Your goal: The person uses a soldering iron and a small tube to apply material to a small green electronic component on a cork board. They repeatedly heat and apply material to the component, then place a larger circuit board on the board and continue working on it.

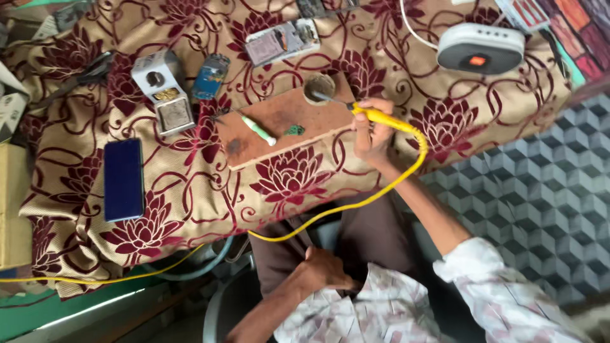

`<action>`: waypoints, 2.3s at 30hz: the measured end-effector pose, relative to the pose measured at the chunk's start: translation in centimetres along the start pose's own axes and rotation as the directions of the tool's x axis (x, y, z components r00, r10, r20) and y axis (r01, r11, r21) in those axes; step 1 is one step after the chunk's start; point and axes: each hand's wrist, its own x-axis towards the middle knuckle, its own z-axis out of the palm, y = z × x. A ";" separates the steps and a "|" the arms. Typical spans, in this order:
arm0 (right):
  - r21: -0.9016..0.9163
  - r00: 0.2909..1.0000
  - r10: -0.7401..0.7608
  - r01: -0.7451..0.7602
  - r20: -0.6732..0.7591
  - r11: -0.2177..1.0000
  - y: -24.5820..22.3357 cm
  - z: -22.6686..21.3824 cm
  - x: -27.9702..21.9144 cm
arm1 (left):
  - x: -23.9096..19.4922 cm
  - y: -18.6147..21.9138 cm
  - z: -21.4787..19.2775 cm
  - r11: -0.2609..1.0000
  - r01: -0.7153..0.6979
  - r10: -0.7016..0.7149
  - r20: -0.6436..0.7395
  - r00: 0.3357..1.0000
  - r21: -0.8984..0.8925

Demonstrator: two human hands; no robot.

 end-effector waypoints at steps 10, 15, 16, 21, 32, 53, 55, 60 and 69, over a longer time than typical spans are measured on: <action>0.097 0.995 0.093 -0.090 -0.033 0.991 0.0 0.4 -0.2 | 3.7 0.4 2.9 0.990 -0.038 0.034 -0.031 0.999 -0.134; 0.289 0.970 0.194 -0.145 -0.148 0.946 0.0 0.9 0.5 | 2.8 0.6 1.9 0.996 -0.034 0.028 -0.060 0.998 -0.088; 0.338 0.959 0.224 -0.156 -0.172 0.928 0.0 1.2 0.9 | 2.3 0.4 1.5 0.996 -0.030 0.024 -0.067 0.997 -0.088; 0.236 0.942 0.239 -0.183 -0.234 0.954 0.2 0.9 1.2 | 1.1 -0.2 -1.3 0.993 -0.069 0.061 -0.088 0.994 -0.097; 0.108 0.967 0.143 -0.122 -0.209 0.987 -0.7 0.9 3.1 | 2.7 -0.8 -6.6 0.992 -0.094 0.068 -0.269 0.961 -0.085; 0.279 0.915 0.186 -0.085 -0.358 0.957 0.6 1.3 2.1 | -6.8 4.2 -8.8 0.998 -0.055 0.056 -0.917 0.395 0.037; 0.232 0.929 0.147 -0.069 -0.339 0.970 0.5 1.1 2.2 | -9.5 1.5 -10.2 0.999 -0.036 0.002 -0.956 0.293 -0.009; 0.137 0.949 0.128 -0.092 -0.287 0.986 0.0 1.0 2.7 | -12.0 -8.3 -15.1 0.986 0.162 -0.089 -0.945 0.314 -0.039; 0.079 0.951 0.116 -0.097 -0.285 0.992 -0.6 1.6 2.7 | -7.9 -12.5 -17.1 0.915 0.295 0.171 -0.928 0.332 0.274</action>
